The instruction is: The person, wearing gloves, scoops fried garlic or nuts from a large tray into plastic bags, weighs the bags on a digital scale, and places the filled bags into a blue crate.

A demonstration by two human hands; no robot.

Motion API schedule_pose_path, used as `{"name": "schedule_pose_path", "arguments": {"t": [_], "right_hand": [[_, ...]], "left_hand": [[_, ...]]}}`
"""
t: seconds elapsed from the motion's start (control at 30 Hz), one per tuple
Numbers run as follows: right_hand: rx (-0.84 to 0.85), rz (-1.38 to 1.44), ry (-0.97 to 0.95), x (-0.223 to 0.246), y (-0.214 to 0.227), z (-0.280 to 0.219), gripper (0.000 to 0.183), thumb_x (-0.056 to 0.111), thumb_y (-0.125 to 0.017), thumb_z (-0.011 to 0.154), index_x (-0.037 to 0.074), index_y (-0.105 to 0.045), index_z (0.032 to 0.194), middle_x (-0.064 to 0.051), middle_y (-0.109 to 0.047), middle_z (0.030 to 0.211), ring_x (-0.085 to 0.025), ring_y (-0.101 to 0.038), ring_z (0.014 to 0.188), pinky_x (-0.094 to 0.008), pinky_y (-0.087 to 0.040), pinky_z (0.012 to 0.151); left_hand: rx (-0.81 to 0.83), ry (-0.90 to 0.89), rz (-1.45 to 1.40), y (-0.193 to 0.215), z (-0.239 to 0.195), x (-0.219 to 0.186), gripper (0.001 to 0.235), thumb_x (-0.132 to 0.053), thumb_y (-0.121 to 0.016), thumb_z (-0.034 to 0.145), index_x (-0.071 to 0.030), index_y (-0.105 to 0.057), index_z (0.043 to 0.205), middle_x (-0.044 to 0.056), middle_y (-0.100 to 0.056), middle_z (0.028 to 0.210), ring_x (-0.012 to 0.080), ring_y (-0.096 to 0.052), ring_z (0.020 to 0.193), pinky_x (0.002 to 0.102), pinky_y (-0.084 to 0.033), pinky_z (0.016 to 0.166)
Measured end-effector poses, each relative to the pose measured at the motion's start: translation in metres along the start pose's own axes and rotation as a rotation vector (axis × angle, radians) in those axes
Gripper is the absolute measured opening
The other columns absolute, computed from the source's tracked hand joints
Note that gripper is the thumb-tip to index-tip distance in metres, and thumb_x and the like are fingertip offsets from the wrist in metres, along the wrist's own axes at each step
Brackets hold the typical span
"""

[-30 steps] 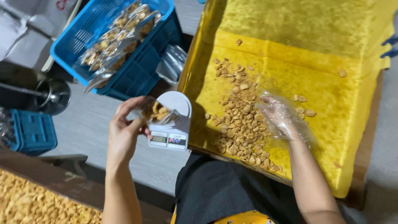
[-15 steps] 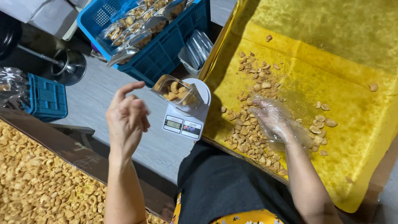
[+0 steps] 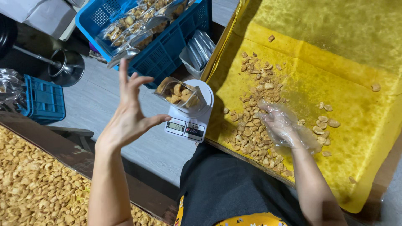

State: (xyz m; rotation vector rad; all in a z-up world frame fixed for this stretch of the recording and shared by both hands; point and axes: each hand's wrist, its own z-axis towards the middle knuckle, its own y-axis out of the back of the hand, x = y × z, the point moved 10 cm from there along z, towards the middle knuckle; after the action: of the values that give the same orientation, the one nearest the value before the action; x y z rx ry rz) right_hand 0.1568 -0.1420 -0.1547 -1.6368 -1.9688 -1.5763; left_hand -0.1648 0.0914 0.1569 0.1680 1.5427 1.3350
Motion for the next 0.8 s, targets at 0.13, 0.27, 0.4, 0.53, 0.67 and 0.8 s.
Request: {"name": "schedule_pose_path", "arguments": {"t": [0.13,0.27,0.4,0.53,0.67,0.8], "right_hand": [[0.016,0.057,0.066,-0.005,-0.006,0.004,0.042,0.014,-0.058,0.096,0.015,-0.058,0.139,-0.011,-0.063,0.137,-0.027,-0.063,0.122,-0.043,-0.05,0.105],[0.038,0.298,0.051,-0.012,-0.021,0.001,0.046,0.017,-0.063,0.092,0.018,-0.059,0.137,-0.009,-0.062,0.14,-0.023,-0.064,0.12,-0.037,-0.052,0.102],[0.144,0.808,-0.112,0.03,-0.021,-0.046,0.048,0.012,-0.065,0.086,0.013,-0.063,0.134,-0.015,-0.07,0.13,-0.023,-0.07,0.107,-0.036,-0.053,0.075],[0.276,1.055,-0.145,0.107,-0.03,-0.079,0.044,0.029,-0.06,0.1,0.01,-0.065,0.139,-0.013,-0.069,0.129,-0.025,-0.057,0.094,-0.029,-0.047,0.072],[0.125,1.422,0.003,0.118,-0.02,-0.068,0.044,0.03,-0.059,0.096,0.005,-0.059,0.133,-0.011,-0.064,0.129,-0.021,-0.066,0.109,-0.038,-0.057,0.086],[0.149,1.749,0.025,0.092,-0.011,-0.049,0.044,0.027,-0.056,0.1,0.002,-0.055,0.136,-0.012,-0.06,0.138,-0.024,-0.062,0.123,-0.042,-0.053,0.107]], "left_hand": [[0.192,-0.159,0.222,-0.041,0.033,0.002,0.074,-0.036,-0.095,0.061,-0.015,-0.055,0.12,0.026,0.006,0.16,0.0515,-0.021,0.144,0.058,-0.04,0.112],[0.36,-0.052,0.021,-0.078,0.046,0.02,0.024,-0.028,-0.081,0.081,-0.006,-0.073,0.09,0.014,-0.055,0.151,0.0286,-0.071,0.11,0.043,-0.059,0.093],[0.201,-0.05,-0.198,-0.076,0.09,0.025,0.031,-0.017,-0.07,0.086,-0.008,-0.072,0.115,0.009,-0.078,0.103,0.0179,-0.076,0.092,0.036,-0.063,0.082],[0.165,-0.044,-0.23,-0.077,0.146,0.014,0.018,-0.02,-0.077,0.092,-0.004,-0.069,0.089,0.006,-0.077,0.087,0.0124,-0.073,0.078,0.03,-0.058,0.064],[0.207,-0.072,-0.421,-0.092,0.184,-0.02,0.027,-0.019,-0.08,0.095,-0.002,-0.064,0.082,0.01,-0.072,0.076,0.0122,-0.065,0.067,0.027,-0.049,0.055],[0.378,-0.138,-0.759,-0.12,0.199,-0.072,0.022,-0.018,-0.075,0.09,-0.006,-0.06,0.078,0.003,-0.075,0.079,0.0098,-0.071,0.071,0.028,-0.061,0.056]]}}
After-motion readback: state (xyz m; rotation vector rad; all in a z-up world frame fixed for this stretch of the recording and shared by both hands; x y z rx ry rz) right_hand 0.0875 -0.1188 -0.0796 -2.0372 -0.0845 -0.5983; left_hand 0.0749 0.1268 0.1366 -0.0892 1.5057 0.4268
